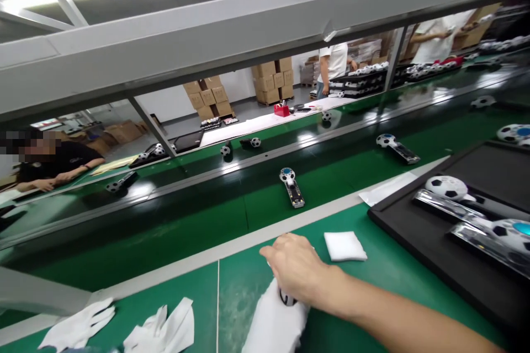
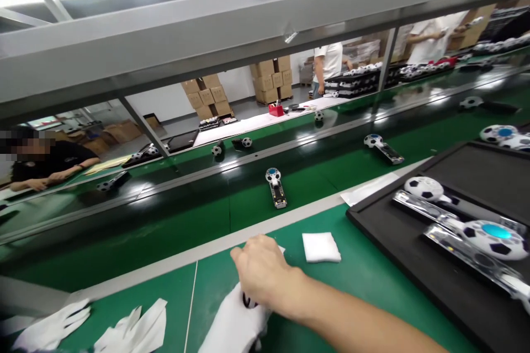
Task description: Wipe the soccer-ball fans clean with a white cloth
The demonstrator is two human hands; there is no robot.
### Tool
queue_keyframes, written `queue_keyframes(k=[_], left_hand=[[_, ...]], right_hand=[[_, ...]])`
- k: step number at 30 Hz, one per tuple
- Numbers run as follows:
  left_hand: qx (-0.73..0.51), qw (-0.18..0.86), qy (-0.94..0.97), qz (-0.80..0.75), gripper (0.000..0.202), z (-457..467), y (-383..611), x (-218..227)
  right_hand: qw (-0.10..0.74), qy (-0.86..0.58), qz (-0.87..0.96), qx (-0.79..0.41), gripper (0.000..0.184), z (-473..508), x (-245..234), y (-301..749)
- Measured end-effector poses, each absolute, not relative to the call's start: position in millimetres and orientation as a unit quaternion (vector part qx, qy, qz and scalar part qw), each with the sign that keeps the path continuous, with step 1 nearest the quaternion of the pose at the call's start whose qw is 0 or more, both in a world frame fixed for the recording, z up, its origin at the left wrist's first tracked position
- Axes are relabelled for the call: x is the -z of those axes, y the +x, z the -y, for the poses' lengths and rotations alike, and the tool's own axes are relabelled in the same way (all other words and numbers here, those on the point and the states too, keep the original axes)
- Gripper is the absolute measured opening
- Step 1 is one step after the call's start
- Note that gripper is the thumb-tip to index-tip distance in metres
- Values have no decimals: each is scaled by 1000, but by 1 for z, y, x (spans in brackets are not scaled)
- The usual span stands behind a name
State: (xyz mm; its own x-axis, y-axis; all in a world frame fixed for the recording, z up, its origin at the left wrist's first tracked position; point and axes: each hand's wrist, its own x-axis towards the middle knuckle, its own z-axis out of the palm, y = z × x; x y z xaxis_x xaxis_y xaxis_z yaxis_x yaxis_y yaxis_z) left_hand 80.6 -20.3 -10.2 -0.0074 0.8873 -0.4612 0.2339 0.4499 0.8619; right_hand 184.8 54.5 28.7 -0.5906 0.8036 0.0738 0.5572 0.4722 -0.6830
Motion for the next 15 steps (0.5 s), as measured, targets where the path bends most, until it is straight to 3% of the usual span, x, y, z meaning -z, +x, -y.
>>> queue_keyframes(k=[2,4,6,8,11,15], left_hand=[[-273,608,419,-617,25,20,81,3],[-285,692,379,-545,33,20,79,-6],[-311,752,334,-476,45,20,76,-14],[-322,767,310,-461,49,20,70,-19],[-321,769,288,-472,39,18,62,-19],[-338,774,252,-473,31,14,59,-13]], right_hand=[[180,-390,813,-393,27,-69,-33,196],[185,-326,750,-545,29,-86,-32,207],[241,-250,599,-722,32,-95,-25,211],[343,-209,430,-808,36,-92,-15,207],[491,-256,358,-752,38,-71,-4,193],[573,-321,539,-527,33,-46,-3,183]])
